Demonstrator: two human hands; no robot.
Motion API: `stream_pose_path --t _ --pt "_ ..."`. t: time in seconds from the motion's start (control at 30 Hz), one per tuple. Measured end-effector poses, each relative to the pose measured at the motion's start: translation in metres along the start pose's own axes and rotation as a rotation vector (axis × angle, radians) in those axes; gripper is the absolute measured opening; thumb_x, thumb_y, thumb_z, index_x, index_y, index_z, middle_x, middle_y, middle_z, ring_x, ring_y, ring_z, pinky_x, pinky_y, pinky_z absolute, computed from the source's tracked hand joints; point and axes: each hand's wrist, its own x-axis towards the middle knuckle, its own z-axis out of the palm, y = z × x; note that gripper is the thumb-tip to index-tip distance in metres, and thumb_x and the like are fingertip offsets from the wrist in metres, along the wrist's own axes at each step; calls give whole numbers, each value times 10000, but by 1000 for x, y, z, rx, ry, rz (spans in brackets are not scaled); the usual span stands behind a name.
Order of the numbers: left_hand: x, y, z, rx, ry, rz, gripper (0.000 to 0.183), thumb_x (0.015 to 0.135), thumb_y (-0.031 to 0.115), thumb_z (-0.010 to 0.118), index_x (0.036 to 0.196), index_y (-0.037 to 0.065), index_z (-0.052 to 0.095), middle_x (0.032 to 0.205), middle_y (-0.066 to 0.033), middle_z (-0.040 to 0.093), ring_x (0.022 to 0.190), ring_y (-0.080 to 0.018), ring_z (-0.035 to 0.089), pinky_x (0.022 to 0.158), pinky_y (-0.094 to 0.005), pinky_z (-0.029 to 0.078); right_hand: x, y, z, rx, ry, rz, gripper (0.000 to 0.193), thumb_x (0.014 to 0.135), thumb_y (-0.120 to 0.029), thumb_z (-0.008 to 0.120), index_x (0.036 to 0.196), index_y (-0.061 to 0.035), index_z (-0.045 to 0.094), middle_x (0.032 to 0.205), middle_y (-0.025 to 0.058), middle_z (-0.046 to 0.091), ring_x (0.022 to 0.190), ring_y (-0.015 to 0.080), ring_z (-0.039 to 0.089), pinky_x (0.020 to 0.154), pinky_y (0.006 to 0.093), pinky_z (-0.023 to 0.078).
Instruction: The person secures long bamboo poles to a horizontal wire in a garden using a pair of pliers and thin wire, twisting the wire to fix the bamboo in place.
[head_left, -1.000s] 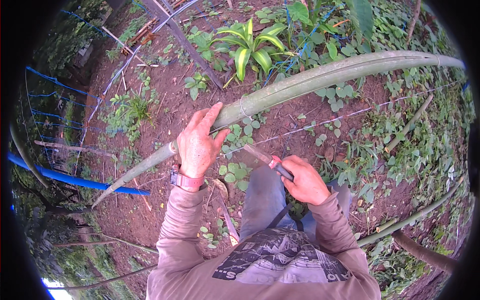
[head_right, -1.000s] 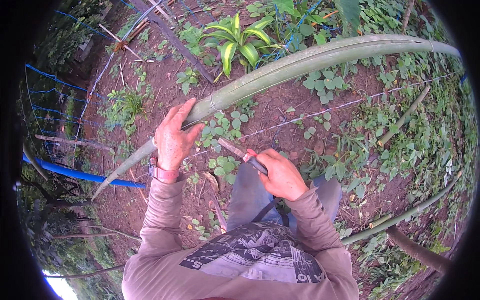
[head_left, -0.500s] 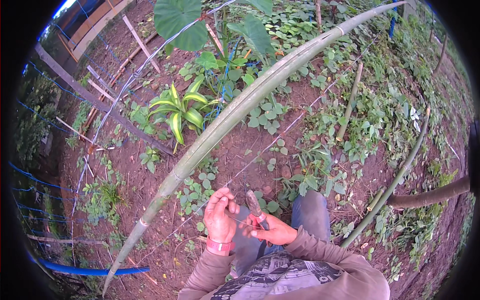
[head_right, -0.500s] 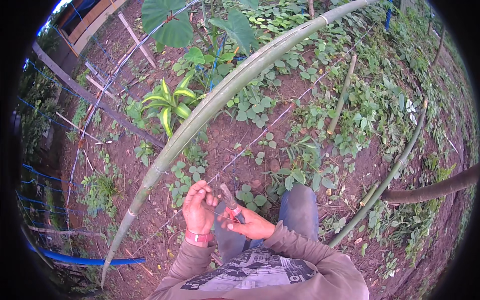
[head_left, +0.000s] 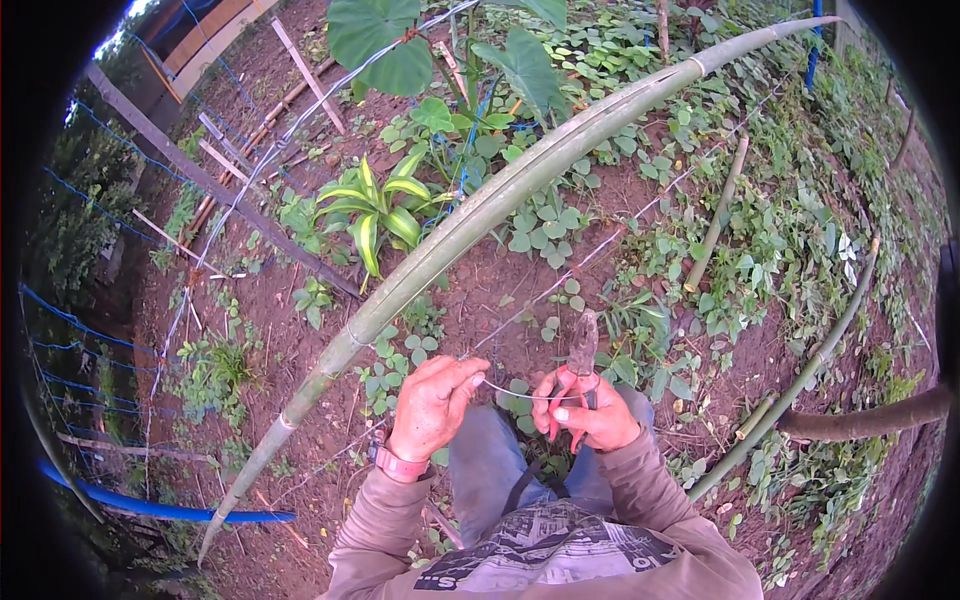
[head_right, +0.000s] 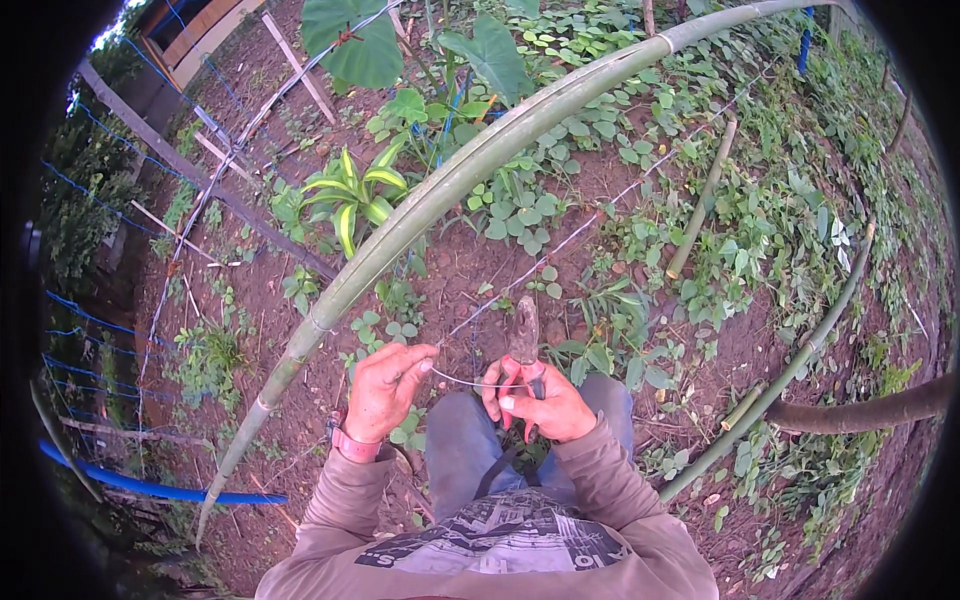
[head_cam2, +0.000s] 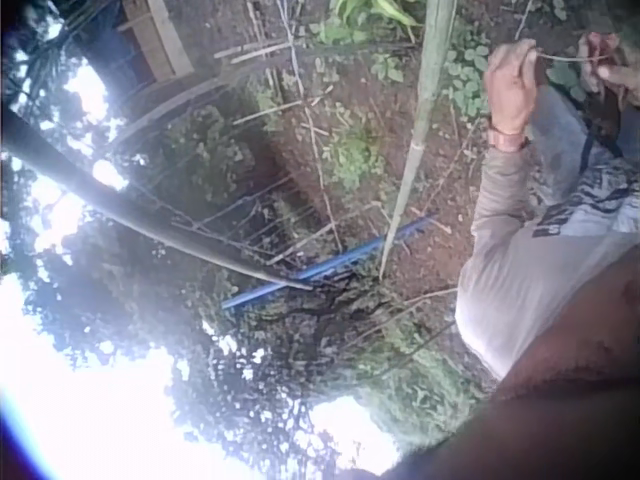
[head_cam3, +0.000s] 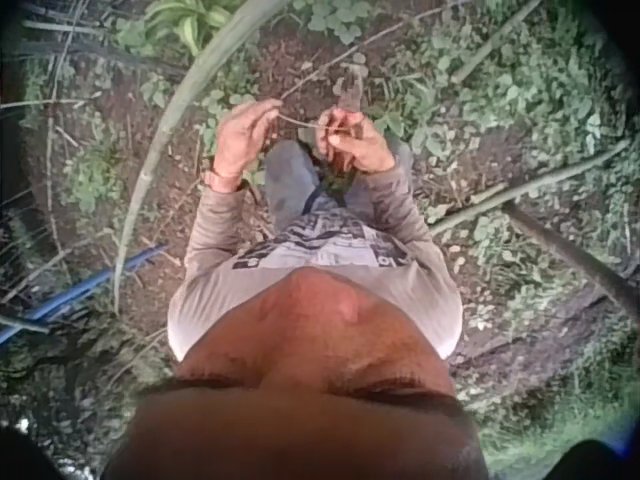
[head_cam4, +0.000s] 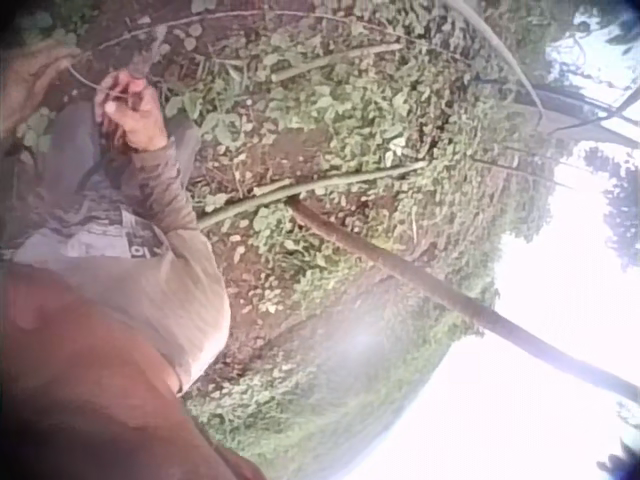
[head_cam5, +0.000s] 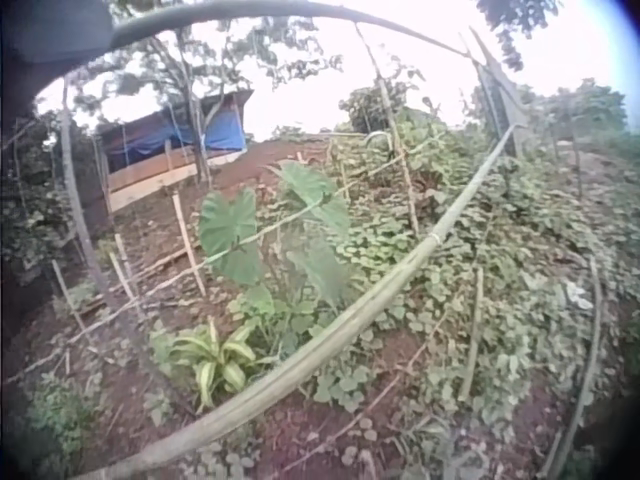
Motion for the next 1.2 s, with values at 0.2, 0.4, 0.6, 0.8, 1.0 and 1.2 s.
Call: stream_pose_path --t 0.2,0.4,0.6,0.8,1.0,1.2 --pt "37 21 -22 202 253 186 221 830 -33 699 1027 63 729 901 -94 650 767 -253 637 671 -340 508 24 -40 6 -262 116 -187 161 897 -51 649 1034 -26 569 974 36 595 848 122 555 737 284 467" --pt "66 34 -20 199 347 238 286 807 -33 692 1071 78 711 924 -101 636 823 -301 652 709 -375 529 36 -79 12 -699 126 -363 223 870 -18 626 1089 -29 585 944 41 614 894 142 584 841 322 479" --pt "92 32 -22 271 422 292 286 812 -17 692 1081 78 715 876 -99 643 802 -297 650 707 -381 521 44 -93 28 -862 254 -434 227 870 -8 635 1094 -14 606 935 65 626 860 154 614 801 319 498" --pt "132 39 -40 327 475 381 212 840 30 705 1049 67 713 874 -116 680 777 -313 660 686 -370 518 74 -124 38 -969 416 -677 204 873 10 610 1074 -24 611 889 53 631 812 152 605 768 313 500" --pt "178 26 -62 285 357 264 156 858 98 696 1001 47 734 904 -141 710 817 -308 693 713 -378 537 122 -152 56 -1165 516 -702 227 870 -7 619 1096 -24 607 912 127 653 821 247 650 767 347 509" --pt "212 1 -67 199 3 67 239 908 158 651 1103 46 731 983 -153 733 860 -238 702 817 -373 530 157 -155 49 -1364 481 -765 270 825 -26 638 1093 -27 605 973 206 660 937 420 639 785 455 503"
